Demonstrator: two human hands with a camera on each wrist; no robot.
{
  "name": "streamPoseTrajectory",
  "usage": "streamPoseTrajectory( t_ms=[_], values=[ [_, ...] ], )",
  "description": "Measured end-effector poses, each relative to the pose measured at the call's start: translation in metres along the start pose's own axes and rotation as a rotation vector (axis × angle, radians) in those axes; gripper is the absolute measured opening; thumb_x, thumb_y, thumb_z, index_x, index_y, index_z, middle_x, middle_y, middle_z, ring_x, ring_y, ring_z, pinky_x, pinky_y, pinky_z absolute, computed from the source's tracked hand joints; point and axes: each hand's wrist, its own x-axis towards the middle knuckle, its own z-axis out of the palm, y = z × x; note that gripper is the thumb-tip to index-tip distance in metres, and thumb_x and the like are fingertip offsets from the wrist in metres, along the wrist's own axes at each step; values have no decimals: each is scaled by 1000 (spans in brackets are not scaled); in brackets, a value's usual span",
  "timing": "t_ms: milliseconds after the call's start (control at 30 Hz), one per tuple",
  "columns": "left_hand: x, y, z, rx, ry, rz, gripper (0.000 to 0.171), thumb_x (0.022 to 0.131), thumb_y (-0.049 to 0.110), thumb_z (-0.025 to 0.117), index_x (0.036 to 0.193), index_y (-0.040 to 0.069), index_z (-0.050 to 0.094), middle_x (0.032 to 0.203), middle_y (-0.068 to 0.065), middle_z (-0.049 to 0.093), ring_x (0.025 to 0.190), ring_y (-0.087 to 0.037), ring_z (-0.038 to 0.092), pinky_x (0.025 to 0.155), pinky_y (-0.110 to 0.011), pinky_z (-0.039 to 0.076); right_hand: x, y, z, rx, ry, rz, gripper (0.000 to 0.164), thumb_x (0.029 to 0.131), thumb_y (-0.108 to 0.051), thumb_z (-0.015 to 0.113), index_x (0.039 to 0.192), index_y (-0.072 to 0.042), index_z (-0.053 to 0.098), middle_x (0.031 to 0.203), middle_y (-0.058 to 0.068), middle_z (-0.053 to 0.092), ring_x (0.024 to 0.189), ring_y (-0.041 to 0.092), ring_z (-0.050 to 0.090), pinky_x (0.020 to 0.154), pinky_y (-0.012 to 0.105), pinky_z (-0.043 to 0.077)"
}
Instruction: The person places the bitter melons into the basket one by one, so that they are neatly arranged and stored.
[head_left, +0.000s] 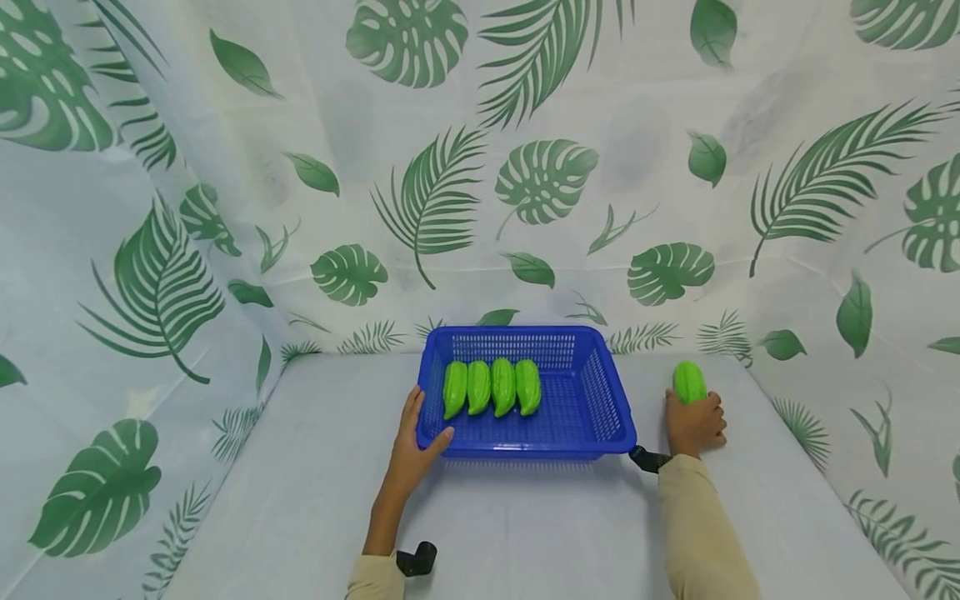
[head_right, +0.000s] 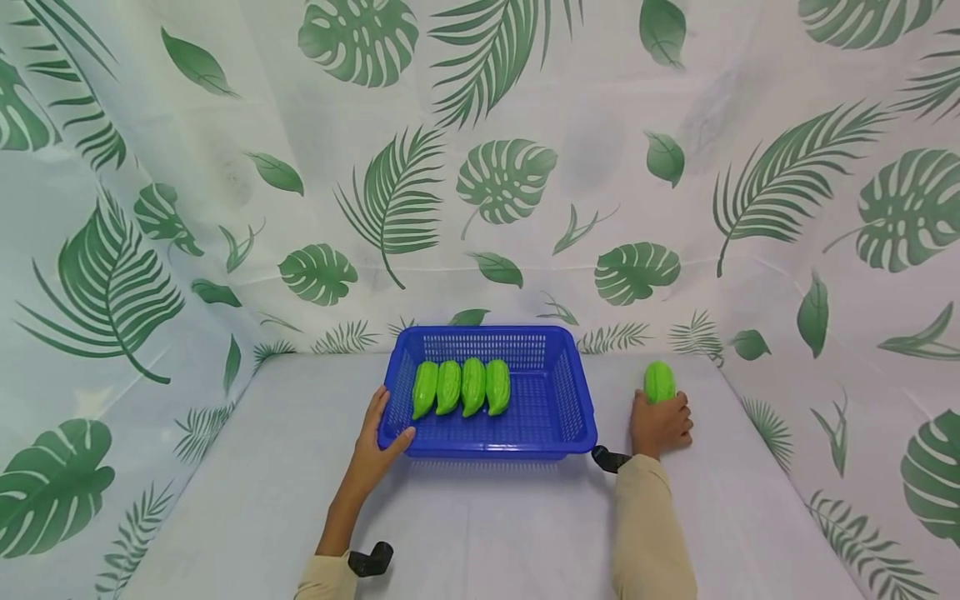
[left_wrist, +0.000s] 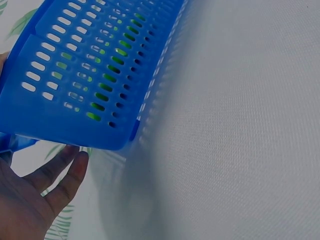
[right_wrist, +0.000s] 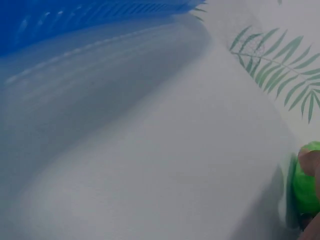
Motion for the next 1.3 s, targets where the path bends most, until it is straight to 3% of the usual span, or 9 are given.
streamPoseTrajectory(
  t_ms=[200,400,500,600,700,833,967,1100,1300],
  values=[
    [0,-1,0,-6,10,4,88,89,42,68,157,15,20,166,-1,12,153,-29,10,120,-57,16,3,-4,-8,-18,-59,33,64,95,-32,50,144,6,34,135,33,47,123,49,44,102,64,27],
    [-2,-1,1,-15,0,-2,87,89,42,68,157,15,20,166,1,11,153,-29,10,120,-58,17,-1,-6,-19,138,-80,85,64,95,-31,50,146,3,33,142,29,45,128,45,43,105,61,27],
    [-3,0,1,-21,0,-7,88,89,42,68,157,15,20,165,1,11,153,-31,11,119,-59,17,0,-13,-26,359,-110,163,65,94,-30,56,149,-3,32,146,21,43,131,34,45,112,46,33],
    [-4,1,1,-21,4,-6,87,89,42,68,157,15,20,166,0,11,152,-33,11,118,-60,17,4,-23,-32,672,-169,258,69,92,-27,64,151,-11,31,142,6,46,122,16,54,101,29,44],
    [-3,2,0,-24,5,-4,88,89,43,68,157,15,20,166,-1,12,152,-33,11,118,-60,17,7,-31,-40,1033,-277,311,73,90,-17,71,151,-18,31,130,-5,48,109,7,63,88,23,49],
    [-3,3,-1,-17,6,3,88,89,43,68,157,14,20,166,-1,12,152,-33,11,118,-59,17,8,-36,-50,1431,-516,259,70,89,-3,68,149,-20,35,126,-1,49,107,17,67,85,31,55],
    [-3,4,-1,-9,8,1,86,90,42,67,157,14,21,165,-1,12,152,-33,11,119,-59,17,4,-37,-57,1648,-792,133,57,95,4,56,145,-19,41,128,5,50,115,25,63,93,38,55],
    [-2,3,-1,-9,6,-6,87,90,43,67,157,15,20,166,1,11,152,-31,11,119,-58,17,0,-41,-63,1697,-953,0,50,98,7,45,142,-17,43,128,11,53,118,28,59,95,41,54],
    [-3,1,1,-11,5,0,87,90,43,67,157,15,20,166,0,11,152,-31,11,119,-58,17,-5,-45,-72,1639,-975,-83,57,99,11,38,146,-21,35,131,14,57,113,28,63,89,38,56]
  ],
)
